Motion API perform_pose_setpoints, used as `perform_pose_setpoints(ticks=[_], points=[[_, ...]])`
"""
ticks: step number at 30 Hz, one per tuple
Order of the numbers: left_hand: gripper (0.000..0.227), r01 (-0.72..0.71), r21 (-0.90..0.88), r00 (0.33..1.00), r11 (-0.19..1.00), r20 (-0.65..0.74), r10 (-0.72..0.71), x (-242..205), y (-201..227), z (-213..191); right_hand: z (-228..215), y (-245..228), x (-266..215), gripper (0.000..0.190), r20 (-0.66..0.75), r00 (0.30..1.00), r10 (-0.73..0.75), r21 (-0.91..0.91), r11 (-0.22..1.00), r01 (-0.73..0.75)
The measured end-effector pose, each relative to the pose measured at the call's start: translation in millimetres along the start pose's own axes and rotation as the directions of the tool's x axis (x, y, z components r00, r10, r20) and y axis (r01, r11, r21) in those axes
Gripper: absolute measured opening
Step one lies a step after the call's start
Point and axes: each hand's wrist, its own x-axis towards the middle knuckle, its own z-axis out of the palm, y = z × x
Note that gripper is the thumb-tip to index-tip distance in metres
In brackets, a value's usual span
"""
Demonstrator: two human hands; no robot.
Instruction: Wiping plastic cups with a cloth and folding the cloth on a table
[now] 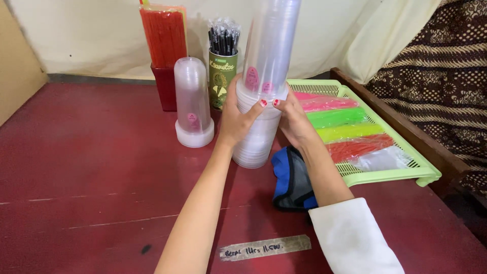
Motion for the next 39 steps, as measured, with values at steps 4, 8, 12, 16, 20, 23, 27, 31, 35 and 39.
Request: perform_pose_setpoints(ticks=[4, 8, 12, 16, 20, 23, 27, 31, 35, 39], points=[[0.097, 0.028, -0.028, 0.999, 0.999, 0.024, -0.027, 0.4, -1.6, -1.3, 0.1, -4.9, -0.7, 0.066, 0.039, 0.999, 0.010, -0.001, 1.000, -0.010], [0.102, 0.072, -0.003, 0.997, 0.997, 0.039, -0.072, 0.1, 11.0, 1.1, -9.9, 2.9, 0.2, 0.070, 0.061, 0.998, 0.022, -0.002, 1.000, -0.022], [0.107, 0.083, 0.083, 0.997, 0.993, -0.001, -0.083, -2.8, 16.3, -0.4, 45.5, -61.4, -10.4, 0.091, -0.093, 0.990, 0.108, -0.119, 0.986, -0.119], [0.094, 0.167, 0.375, 0.983, 0.912, -0.133, -0.126, -2.7, 35.0, 20.9, 44.4, -91.4, -7.1, 0.094, -0.260, 0.956, -0.139, -0.319, 0.946, 0.050], [0.097, 0.080, 0.330, 0.982, 0.941, -0.186, -0.018, -17.0, 45.1, 45.9, 71.7, -98.5, -16.1, 0.114, -0.259, 0.861, -0.437, -0.760, 0.643, 0.098], [0.104, 0.236, 0.306, 0.966, 0.922, -0.179, -0.187, -16.1, 52.4, 42.2, 64.2, -88.8, -9.8, 0.116, -0.345, 0.813, -0.468, -0.790, 0.613, 0.017], [0.108, 0.411, 0.336, 0.909, 0.848, -0.085, -0.407, -13.6, 71.6, 21.0, 54.5, -82.8, -5.3, 0.094, -0.265, 0.856, -0.443, -0.776, 0.625, 0.083], [0.106, 0.373, 0.133, 0.925, 0.918, 0.028, -0.380, -15.8, 38.6, 20.4, 32.3, -94.4, -7.6, 0.077, -0.082, 0.902, -0.424, -0.673, 0.691, 0.263], [0.091, 0.253, -0.101, 0.935, 0.962, 0.281, -0.216, -13.0, 23.2, 23.8, 19.0, -90.9, -12.4, 0.083, -0.211, 0.918, -0.337, -0.454, 0.865, 0.213], [0.100, 0.217, -0.175, 0.922, 0.960, 0.360, -0.143, -13.4, 22.7, 25.1, 34.8, -122.3, -16.5, 0.073, -0.243, 0.915, -0.323, -0.374, 0.901, 0.219]])
